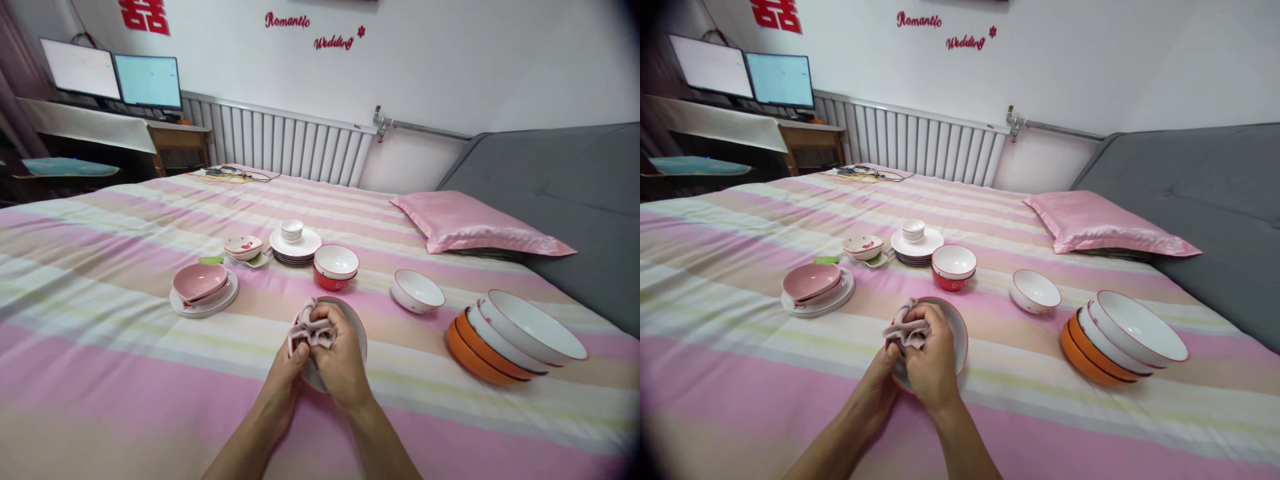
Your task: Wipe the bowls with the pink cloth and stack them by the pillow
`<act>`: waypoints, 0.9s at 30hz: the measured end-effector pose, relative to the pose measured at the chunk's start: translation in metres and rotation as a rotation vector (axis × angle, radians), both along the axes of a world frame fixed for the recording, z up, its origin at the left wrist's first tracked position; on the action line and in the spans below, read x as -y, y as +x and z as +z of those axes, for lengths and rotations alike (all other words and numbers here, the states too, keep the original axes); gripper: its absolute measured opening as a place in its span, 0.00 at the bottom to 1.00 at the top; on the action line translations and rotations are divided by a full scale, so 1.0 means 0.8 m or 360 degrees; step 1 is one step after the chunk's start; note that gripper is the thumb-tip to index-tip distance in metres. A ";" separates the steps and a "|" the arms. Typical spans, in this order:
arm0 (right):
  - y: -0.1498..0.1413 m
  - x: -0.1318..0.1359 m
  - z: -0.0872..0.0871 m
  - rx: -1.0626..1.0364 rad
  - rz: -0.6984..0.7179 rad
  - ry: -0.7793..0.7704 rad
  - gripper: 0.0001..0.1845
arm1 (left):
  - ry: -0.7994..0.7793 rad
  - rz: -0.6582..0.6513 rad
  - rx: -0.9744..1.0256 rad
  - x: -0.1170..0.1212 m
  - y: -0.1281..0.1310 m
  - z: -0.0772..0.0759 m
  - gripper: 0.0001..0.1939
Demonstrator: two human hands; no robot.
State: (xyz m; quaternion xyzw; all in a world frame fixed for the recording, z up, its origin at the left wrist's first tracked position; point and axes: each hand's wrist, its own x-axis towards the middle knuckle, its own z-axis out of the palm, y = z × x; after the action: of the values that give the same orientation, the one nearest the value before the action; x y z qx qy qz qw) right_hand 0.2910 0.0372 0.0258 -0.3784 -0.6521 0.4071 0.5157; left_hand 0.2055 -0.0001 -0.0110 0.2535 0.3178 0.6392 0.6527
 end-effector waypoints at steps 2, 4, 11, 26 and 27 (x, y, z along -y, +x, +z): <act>0.005 0.000 0.008 0.0055 0.0184 0.0083 0.13 | 0.0008 0.0078 0.0024 0.001 -0.002 0.000 0.26; 0.010 -0.001 0.013 0.0155 0.0329 0.0118 0.13 | 0.0012 0.0133 0.0011 0.002 -0.004 0.001 0.26; 0.029 0.007 0.022 0.0649 0.0577 0.0016 0.14 | 0.0183 0.0122 -0.0325 -0.004 -0.015 0.001 0.34; 0.030 -0.006 0.016 0.0805 -0.0554 0.1517 0.15 | 0.0101 0.0324 -0.0310 -0.010 -0.028 0.003 0.34; 0.026 -0.008 0.008 0.0868 -0.0560 0.1505 0.14 | 0.0095 0.0345 -0.0318 -0.009 -0.027 0.003 0.33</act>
State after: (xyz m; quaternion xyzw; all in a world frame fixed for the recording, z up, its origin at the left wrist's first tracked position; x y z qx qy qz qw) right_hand 0.3120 0.0435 0.0325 -0.3009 -0.7999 -0.1331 0.5019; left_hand 0.1839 0.0074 -0.0085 0.2992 0.3875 0.6867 0.5373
